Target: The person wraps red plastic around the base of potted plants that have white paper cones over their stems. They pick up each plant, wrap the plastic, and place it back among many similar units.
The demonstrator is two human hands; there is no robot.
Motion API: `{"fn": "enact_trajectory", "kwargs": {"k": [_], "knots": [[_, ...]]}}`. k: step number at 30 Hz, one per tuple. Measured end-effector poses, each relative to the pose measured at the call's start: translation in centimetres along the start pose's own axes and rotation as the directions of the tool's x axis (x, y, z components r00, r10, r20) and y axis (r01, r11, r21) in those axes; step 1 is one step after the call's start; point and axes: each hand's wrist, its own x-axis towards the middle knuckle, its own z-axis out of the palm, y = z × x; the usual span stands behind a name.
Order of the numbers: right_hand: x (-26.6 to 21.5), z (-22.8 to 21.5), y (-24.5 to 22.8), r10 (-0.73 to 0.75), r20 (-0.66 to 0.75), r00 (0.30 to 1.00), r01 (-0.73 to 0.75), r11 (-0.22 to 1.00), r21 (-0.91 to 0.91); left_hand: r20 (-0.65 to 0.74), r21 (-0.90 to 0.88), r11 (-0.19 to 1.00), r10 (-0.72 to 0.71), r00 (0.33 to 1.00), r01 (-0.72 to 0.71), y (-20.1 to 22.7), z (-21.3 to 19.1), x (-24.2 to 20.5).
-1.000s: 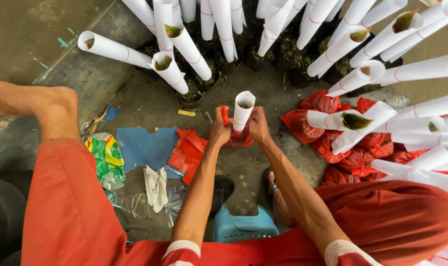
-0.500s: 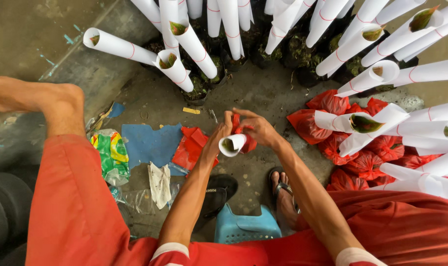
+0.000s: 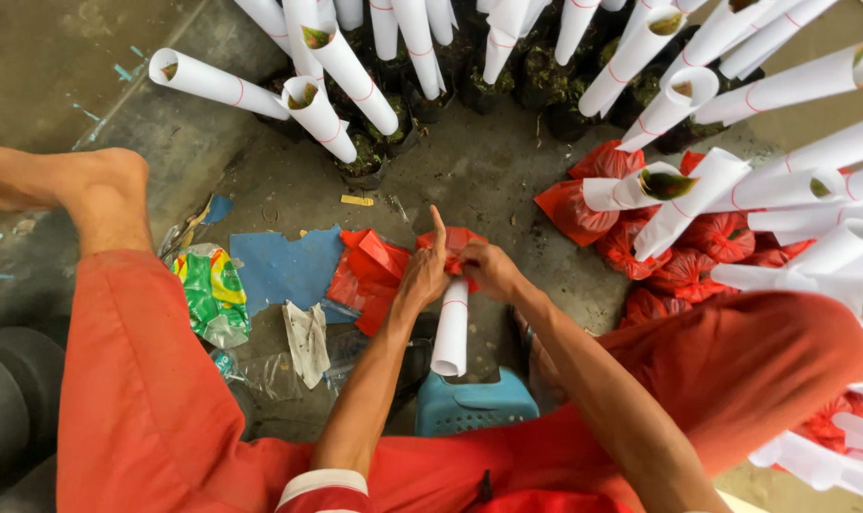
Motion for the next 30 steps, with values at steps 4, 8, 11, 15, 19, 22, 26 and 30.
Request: {"fn": "enact_trajectory", "kwargs": {"k": [4,8,11,15,19,22,26,30], "knots": [[-1.5,1.6,2.4,0.465,-0.015,0.885,-0.279,0.557,0.782,-0.124,-0.100,0.995,-0.008,0.992,-0.004,1.3,0.1,-1.8],[-2.3,4.0,2.2,0.545,-0.239,0.803,-0.255,0.677,0.690,-0.140,0.034,0.996,0.090,0.986,-0.086,1.4,0.7,-2.6],[-2.0,5.1,1.1,0.272,-0.487,0.830,-0.165,0.954,0.251,-0.018,-0.079,0.996,0.032,0.999,-0.033,0.5,1.0,-2.9],[-2.5,4.9,0.3,0.235,-0.335,0.912,-0.191,0.969,0.159,-0.024,-0.106,0.994,-0.017,1.000,0.014,-1.4,1.3,-2.9],[-2.1,3.5,0.3,0.212,-0.099,0.972,-0.189,0.961,0.199,0.002,-0.117,0.993,-0.002,1.000,0.002,-2.6,0.9,-2.8],[-1.5,3.0,0.7,-0.268,-0.109,0.957,0.254,0.959,-0.130,0.002,-0.077,0.994,0.072,0.997,-0.072,-2.4,0.8,-2.5],[-1.3,4.0,1.7,-0.163,-0.171,0.972,0.134,0.976,-0.170,-0.029,-0.074,0.994,0.081,0.996,-0.083,-1.6,0.5,-1.8],[-0.6,4.7,2.6,0.270,-0.050,0.962,-0.231,0.894,0.385,0.005,-0.025,0.999,0.039,0.999,-0.039,-0.2,-1.1,-1.4]]}}
